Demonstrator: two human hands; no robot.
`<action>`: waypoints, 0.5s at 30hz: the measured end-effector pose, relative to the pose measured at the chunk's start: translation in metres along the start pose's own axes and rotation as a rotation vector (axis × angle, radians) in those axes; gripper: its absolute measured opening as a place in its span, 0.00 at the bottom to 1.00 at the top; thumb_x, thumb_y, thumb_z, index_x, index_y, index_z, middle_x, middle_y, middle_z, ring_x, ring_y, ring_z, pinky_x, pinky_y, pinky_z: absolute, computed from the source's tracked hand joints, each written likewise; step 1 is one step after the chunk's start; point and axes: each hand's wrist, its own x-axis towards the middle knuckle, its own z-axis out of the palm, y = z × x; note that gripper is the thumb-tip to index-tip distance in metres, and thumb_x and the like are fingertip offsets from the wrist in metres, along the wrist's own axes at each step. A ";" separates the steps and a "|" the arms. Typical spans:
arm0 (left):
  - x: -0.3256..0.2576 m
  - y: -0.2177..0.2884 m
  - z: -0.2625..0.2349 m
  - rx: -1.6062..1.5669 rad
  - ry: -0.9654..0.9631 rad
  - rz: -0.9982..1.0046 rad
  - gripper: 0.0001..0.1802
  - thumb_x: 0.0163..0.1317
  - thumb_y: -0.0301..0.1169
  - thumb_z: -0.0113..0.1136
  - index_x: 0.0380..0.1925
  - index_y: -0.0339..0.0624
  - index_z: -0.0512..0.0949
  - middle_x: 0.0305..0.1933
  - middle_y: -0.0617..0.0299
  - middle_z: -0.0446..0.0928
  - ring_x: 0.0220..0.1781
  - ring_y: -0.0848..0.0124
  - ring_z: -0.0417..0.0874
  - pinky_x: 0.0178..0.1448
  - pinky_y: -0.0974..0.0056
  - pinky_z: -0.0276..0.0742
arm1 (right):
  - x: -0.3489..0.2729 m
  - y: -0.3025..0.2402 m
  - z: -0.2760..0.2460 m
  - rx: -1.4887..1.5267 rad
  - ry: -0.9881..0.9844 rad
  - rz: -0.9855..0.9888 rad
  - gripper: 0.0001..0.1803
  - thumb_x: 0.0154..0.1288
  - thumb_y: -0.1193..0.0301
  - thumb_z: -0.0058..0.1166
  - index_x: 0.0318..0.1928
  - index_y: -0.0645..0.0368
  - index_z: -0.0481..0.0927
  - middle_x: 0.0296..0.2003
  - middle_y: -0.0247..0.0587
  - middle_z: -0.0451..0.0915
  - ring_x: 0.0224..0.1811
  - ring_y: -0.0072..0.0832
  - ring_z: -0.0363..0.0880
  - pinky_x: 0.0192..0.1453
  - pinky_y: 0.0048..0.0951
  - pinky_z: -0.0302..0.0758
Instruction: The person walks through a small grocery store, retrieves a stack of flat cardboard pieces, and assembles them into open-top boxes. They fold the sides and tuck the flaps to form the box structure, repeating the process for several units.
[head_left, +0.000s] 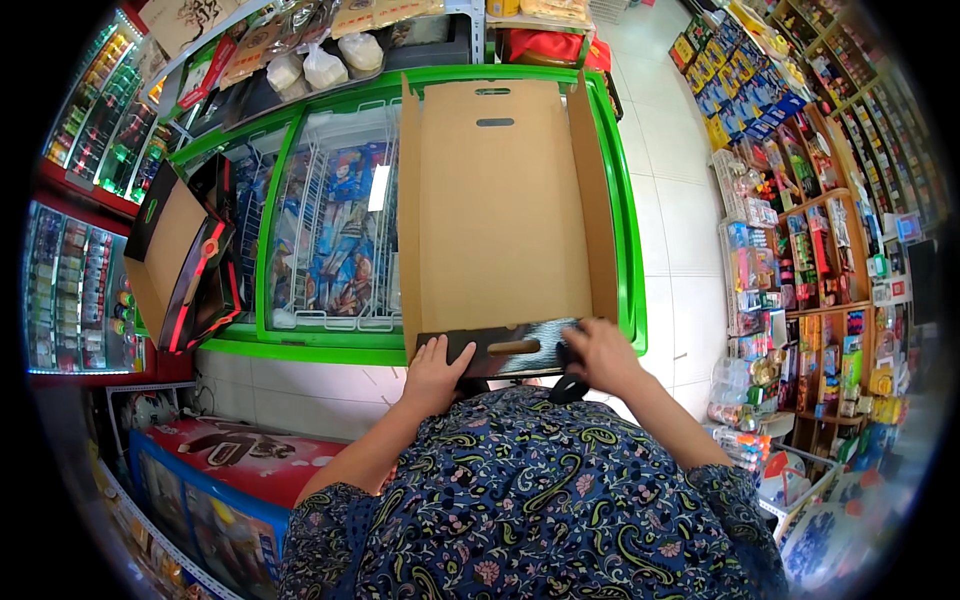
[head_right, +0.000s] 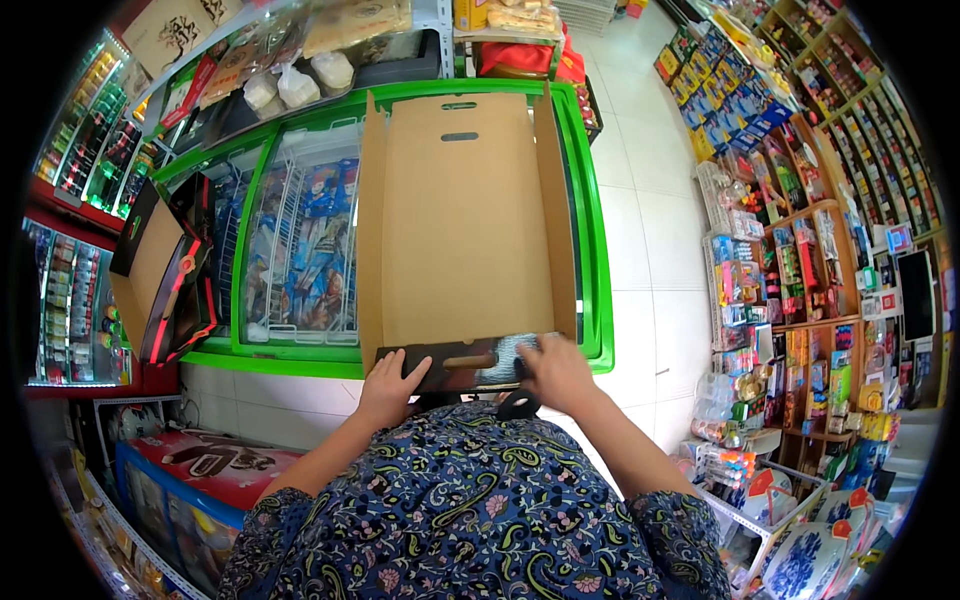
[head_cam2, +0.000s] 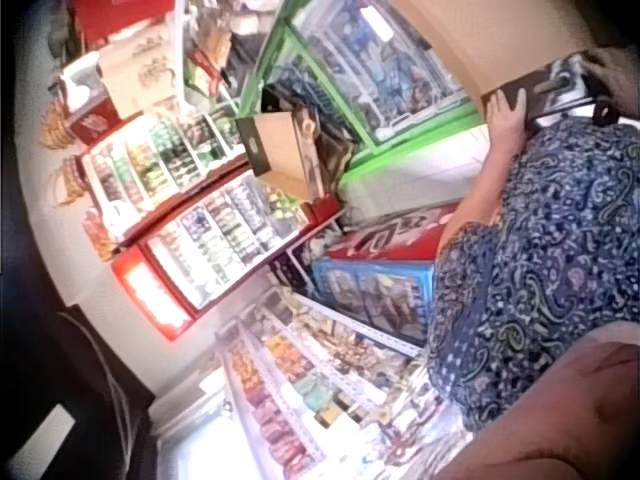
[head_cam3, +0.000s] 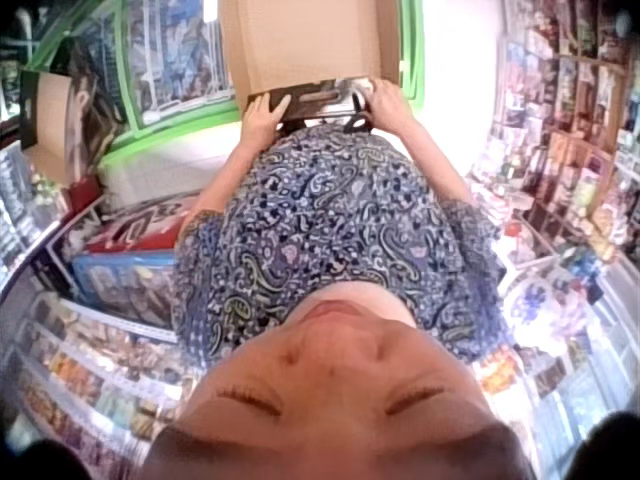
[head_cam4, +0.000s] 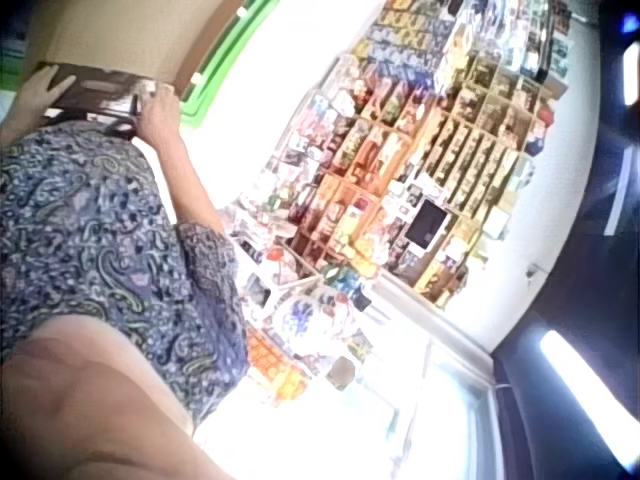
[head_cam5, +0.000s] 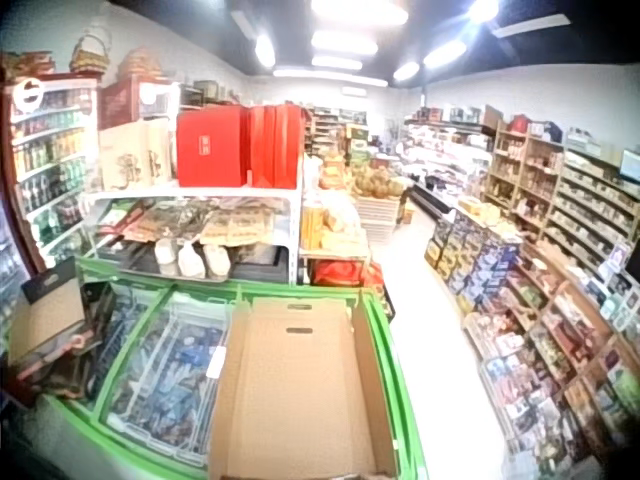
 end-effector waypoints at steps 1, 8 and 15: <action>0.002 -0.004 0.008 0.011 -0.013 0.003 0.40 0.48 0.31 0.68 0.65 0.53 0.67 0.59 0.36 0.69 0.60 0.43 0.72 0.61 0.48 0.72 | -0.009 0.000 0.017 -0.074 0.029 -0.080 0.32 0.49 0.67 0.66 0.57 0.53 0.73 0.54 0.51 0.73 0.55 0.45 0.73 0.59 0.44 0.70; 0.027 -0.012 0.002 -0.094 -0.334 0.081 0.14 0.57 0.30 0.54 0.43 0.50 0.81 0.36 0.47 0.81 0.40 0.50 0.83 0.41 0.48 0.78 | 0.013 0.036 0.068 0.172 -0.292 -0.155 0.13 0.51 0.59 0.58 0.32 0.53 0.83 0.31 0.48 0.82 0.39 0.48 0.81 0.42 0.45 0.77; 0.045 -0.017 0.055 -0.379 -0.397 0.146 0.18 0.54 0.27 0.55 0.47 0.42 0.79 0.45 0.42 0.79 0.49 0.47 0.80 0.53 0.50 0.76 | 0.019 0.057 0.090 0.317 -0.385 -0.273 0.21 0.50 0.63 0.61 0.45 0.56 0.80 0.42 0.50 0.80 0.49 0.49 0.76 0.52 0.45 0.73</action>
